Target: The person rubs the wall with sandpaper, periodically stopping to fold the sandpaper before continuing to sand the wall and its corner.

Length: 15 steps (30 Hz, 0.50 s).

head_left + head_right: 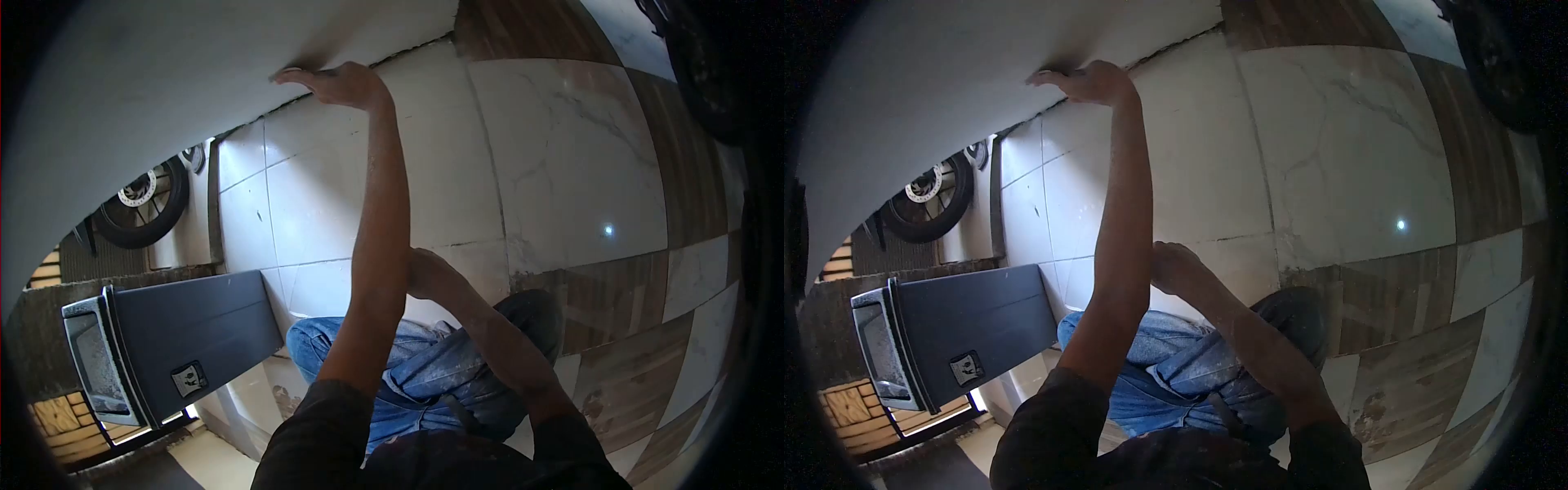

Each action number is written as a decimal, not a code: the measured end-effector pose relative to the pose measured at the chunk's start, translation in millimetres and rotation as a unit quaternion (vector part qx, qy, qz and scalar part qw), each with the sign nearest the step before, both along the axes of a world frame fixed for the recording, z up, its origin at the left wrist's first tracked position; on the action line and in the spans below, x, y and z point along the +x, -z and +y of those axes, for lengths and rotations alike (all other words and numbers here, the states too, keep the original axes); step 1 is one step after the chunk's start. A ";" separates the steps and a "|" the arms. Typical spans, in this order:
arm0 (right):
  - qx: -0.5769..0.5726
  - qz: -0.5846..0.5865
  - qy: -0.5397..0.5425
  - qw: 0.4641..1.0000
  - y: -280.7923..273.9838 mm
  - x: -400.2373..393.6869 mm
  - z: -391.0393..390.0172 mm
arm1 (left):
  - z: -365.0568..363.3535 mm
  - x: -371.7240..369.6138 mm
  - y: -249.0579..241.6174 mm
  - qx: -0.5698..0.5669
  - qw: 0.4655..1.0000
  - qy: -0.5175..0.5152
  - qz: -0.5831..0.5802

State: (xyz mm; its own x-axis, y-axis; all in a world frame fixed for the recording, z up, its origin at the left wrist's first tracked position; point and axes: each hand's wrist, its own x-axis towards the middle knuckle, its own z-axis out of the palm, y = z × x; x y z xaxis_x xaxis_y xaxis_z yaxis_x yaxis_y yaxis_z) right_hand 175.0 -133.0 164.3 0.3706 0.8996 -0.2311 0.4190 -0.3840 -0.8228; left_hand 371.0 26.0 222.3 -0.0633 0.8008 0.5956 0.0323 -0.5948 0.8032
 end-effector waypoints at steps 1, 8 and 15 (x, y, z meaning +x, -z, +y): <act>-0.034 -0.001 -0.017 0.999 -7.7 5.4 -1.4 | -4.0 -3.6 4.0 -0.080 0.995 0.054 0.008; 0.117 -0.029 0.451 0.885 8.8 70.0 -31.2 | -26.3 -98.6 11.8 -0.160 0.812 0.532 0.179; 0.303 0.251 0.291 0.872 -3.1 76.2 -27.9 | -34.0 -178.3 3.8 -0.196 0.646 0.682 0.282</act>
